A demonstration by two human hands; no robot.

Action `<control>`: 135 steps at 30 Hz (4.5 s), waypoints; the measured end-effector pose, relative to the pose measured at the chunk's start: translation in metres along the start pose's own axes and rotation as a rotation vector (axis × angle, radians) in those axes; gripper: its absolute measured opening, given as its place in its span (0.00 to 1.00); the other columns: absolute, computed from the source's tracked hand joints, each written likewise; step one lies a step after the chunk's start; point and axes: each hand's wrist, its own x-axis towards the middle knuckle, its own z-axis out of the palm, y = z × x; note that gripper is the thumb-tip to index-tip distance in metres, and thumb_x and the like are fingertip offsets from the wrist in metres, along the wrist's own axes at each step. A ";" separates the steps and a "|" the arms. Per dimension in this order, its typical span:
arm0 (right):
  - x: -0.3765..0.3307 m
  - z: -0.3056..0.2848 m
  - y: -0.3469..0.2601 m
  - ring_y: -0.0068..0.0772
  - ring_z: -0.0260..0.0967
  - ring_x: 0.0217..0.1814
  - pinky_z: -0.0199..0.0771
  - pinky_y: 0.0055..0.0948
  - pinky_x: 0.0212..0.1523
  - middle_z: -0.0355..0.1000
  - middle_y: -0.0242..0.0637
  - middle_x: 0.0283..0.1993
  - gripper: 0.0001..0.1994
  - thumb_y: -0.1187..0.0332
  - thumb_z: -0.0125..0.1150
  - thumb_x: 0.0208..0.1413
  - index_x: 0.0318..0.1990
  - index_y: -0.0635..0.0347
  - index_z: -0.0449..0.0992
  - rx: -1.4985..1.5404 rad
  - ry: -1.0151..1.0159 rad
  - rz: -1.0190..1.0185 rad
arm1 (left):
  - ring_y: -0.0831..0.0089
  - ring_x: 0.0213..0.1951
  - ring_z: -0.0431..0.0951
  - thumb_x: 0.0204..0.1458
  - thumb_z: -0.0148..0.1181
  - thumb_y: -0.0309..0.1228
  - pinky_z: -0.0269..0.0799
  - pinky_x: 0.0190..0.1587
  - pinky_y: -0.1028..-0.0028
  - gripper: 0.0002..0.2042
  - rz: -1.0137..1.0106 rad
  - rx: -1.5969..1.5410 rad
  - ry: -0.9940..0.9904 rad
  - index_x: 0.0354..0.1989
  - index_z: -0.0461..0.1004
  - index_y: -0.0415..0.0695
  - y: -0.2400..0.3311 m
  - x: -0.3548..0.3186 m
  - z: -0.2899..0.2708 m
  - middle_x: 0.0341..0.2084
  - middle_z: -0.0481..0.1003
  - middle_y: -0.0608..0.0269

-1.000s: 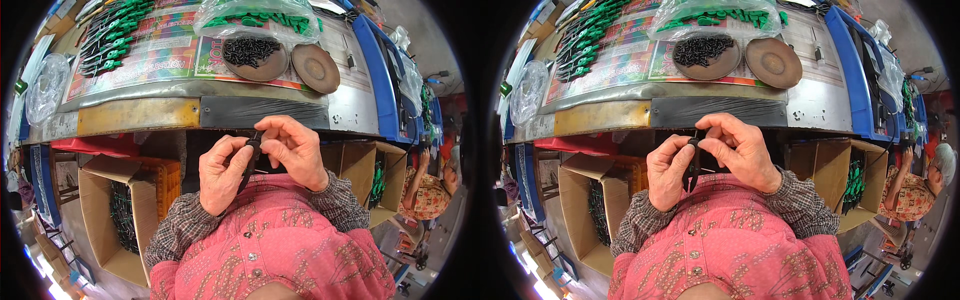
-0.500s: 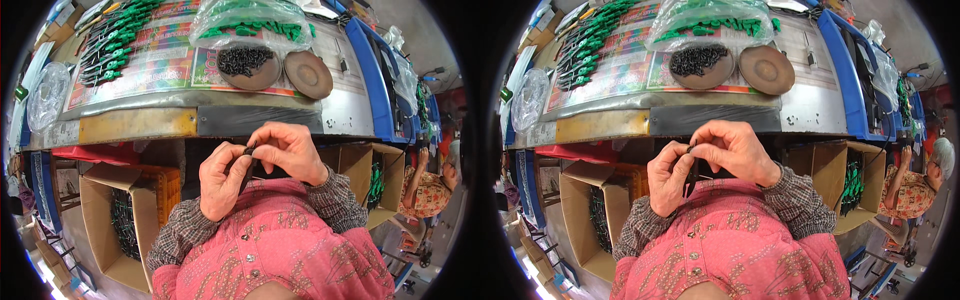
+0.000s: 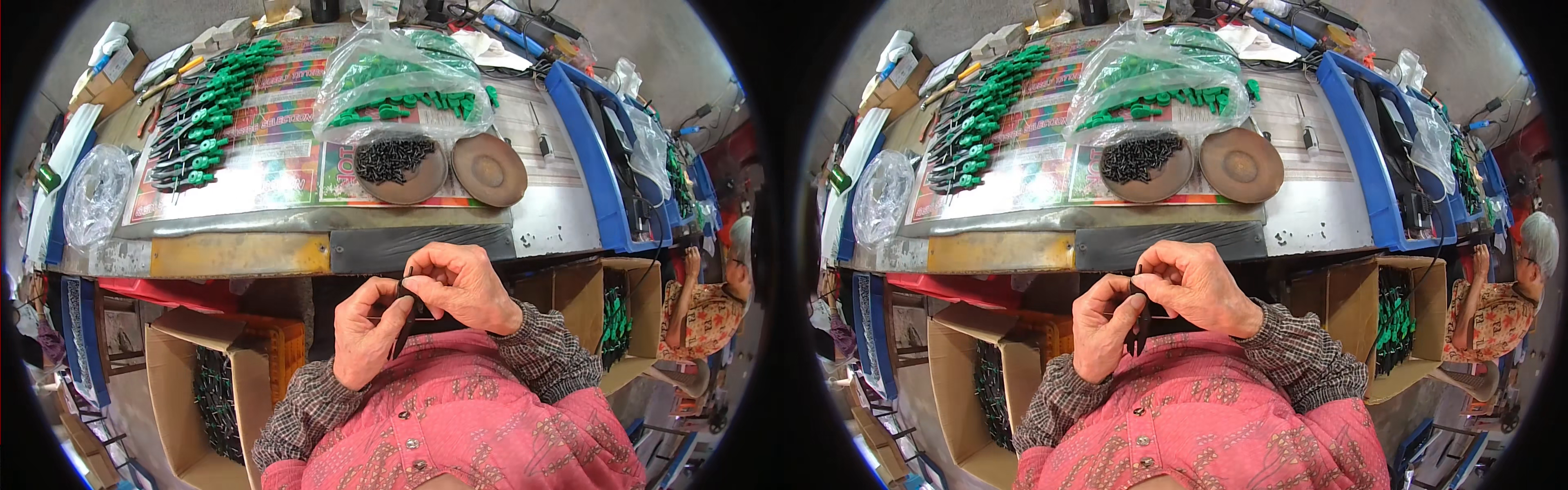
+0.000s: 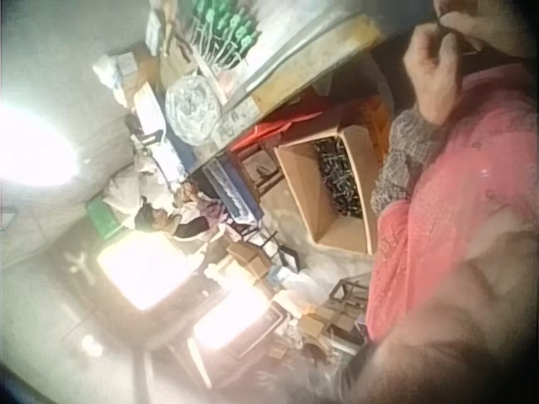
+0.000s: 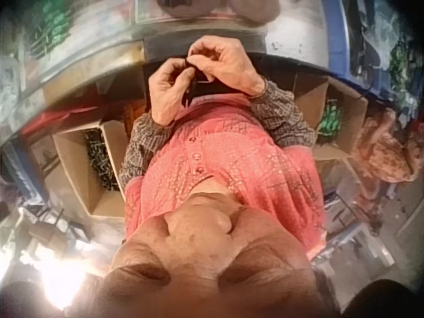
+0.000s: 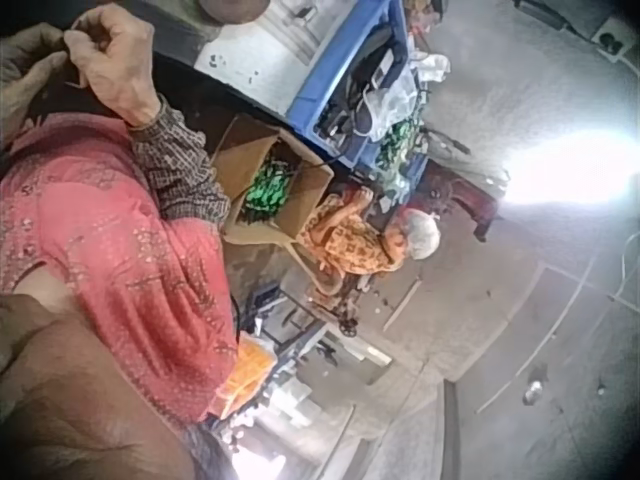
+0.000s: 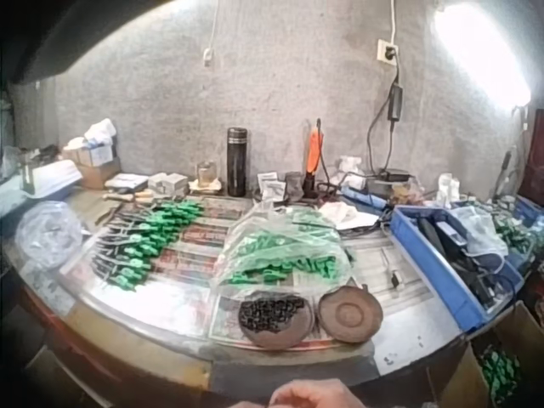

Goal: The person assembles small green and black plastic components by hand.

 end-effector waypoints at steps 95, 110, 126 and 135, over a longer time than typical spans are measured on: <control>0.008 -0.045 0.000 0.15 0.66 0.27 0.68 0.16 0.27 0.74 0.31 0.34 0.06 0.73 0.60 0.58 0.39 0.65 0.77 -0.125 -0.237 -0.323 | 0.85 0.28 0.70 0.53 0.59 0.23 0.64 0.31 0.84 0.07 -0.231 -0.131 -0.135 0.38 0.77 0.34 0.008 -0.007 -0.006 0.27 0.76 0.67; 0.008 -0.043 0.007 0.20 0.70 0.26 0.71 0.16 0.25 0.74 0.36 0.33 0.08 0.71 0.62 0.57 0.38 0.68 0.78 0.072 -0.194 -0.146 | 0.91 0.19 0.60 0.55 0.60 0.26 0.52 0.21 0.86 0.06 -0.176 -0.139 -0.132 0.37 0.77 0.36 0.003 -0.005 -0.004 0.20 0.70 0.76; 0.007 -0.049 0.012 0.23 0.74 0.28 0.76 0.19 0.26 0.74 0.40 0.33 0.10 0.69 0.62 0.56 0.36 0.70 0.78 0.117 -0.245 -0.119 | 0.87 0.24 0.66 0.53 0.60 0.26 0.59 0.25 0.84 0.06 -0.157 -0.057 -0.189 0.37 0.77 0.37 0.003 -0.006 -0.005 0.25 0.74 0.71; 0.004 -0.054 0.016 0.25 0.75 0.31 0.76 0.21 0.30 0.77 0.38 0.34 0.05 0.75 0.62 0.54 0.37 0.67 0.79 -0.055 -0.307 -0.430 | 0.81 0.26 0.70 0.51 0.60 0.23 0.64 0.28 0.80 0.06 0.113 0.280 -0.162 0.34 0.75 0.33 0.006 -0.011 0.002 0.25 0.73 0.65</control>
